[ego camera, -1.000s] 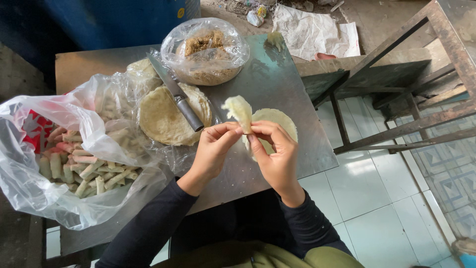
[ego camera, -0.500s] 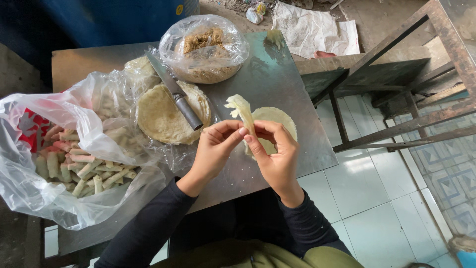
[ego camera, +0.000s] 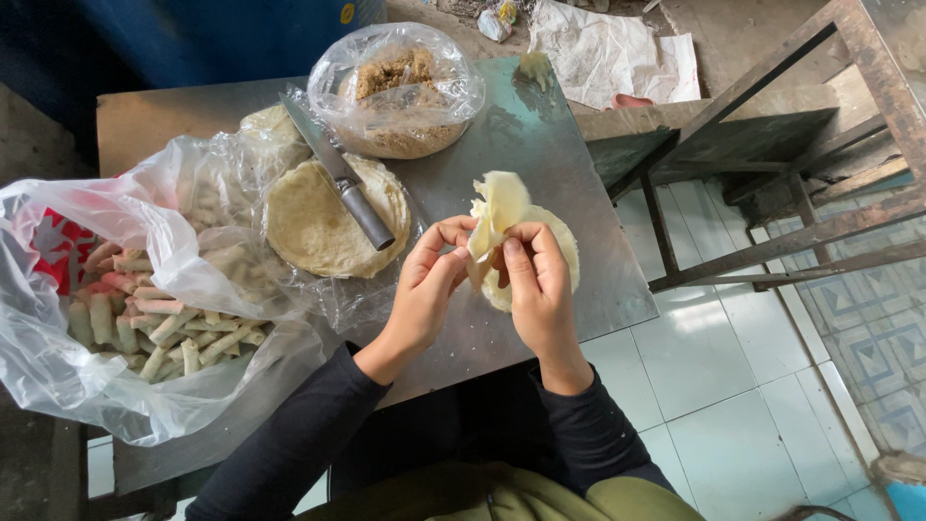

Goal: The person sits at a metal table and peels round flatbreads apart into thin layers by hand, stacking the separated rounds. They then use a knife to cut a stack of flatbread into pieces, fold and press the pieces, and continue peeling more flatbread rounds.

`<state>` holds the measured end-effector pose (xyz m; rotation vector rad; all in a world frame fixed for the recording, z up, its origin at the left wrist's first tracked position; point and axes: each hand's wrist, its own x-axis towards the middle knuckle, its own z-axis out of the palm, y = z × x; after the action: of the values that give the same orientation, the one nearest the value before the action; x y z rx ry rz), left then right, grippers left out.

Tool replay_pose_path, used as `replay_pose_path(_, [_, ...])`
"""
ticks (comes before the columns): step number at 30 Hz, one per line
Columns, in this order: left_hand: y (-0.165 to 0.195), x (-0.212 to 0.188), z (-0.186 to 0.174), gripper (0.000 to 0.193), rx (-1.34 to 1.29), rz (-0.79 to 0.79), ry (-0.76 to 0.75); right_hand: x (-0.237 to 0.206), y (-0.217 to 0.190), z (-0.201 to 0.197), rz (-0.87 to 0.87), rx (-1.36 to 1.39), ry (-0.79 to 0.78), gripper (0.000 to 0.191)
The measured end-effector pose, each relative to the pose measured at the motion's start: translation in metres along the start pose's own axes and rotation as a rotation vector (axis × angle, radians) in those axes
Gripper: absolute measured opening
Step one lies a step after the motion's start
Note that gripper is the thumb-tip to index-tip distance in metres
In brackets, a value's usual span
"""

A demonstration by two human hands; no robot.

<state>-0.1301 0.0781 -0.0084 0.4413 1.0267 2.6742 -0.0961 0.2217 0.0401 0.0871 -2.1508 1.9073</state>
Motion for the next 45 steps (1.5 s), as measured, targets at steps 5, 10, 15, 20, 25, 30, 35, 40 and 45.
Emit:
replay_pose_path(5, [-0.001, 0.003, -0.006, 0.025, 0.085, -0.096, 0.107, -0.001, 0.002, 0.007, -0.179, -0.071, -0.096, 0.012])
replay_pose_path(10, [0.0, -0.001, -0.009, 0.019, 0.34, 0.029, 0.064, 0.003, 0.007, 0.014, -0.125, 0.013, -0.022, 0.022])
replay_pose_path(15, [0.003, -0.002, -0.004, 0.012, 0.285, 0.09, 0.04, 0.003, 0.01, 0.011, -0.055, 0.118, 0.008, 0.01])
replay_pose_path(20, [0.012, 0.004, -0.001, 0.013, -0.16, 0.053, 0.047, -0.001, -0.001, 0.011, -0.171, 0.124, 0.008, 0.003])
replay_pose_path(25, [0.011, 0.002, -0.006, 0.036, 0.178, -0.027, -0.048, 0.0, -0.009, 0.016, -0.586, -0.441, -0.044, 0.012])
replay_pose_path(30, [-0.001, -0.002, -0.016, 0.035, 0.61, 0.099, -0.117, 0.002, 0.003, 0.016, -0.284, -0.194, 0.031, 0.014])
replay_pose_path(35, [-0.001, 0.001, -0.014, 0.037, 0.047, -0.093, 0.077, 0.006, 0.013, 0.012, -0.129, 0.14, 0.007, 0.021])
replay_pose_path(40, [0.005, -0.002, -0.006, 0.043, 0.632, 0.186, -0.028, 0.007, 0.011, 0.016, -0.208, 0.134, -0.031, 0.027])
replay_pose_path(45, [0.011, -0.006, 0.0, 0.038, 0.456, 0.104, -0.026, 0.015, 0.0, 0.013, -0.099, 0.043, 0.106, 0.014])
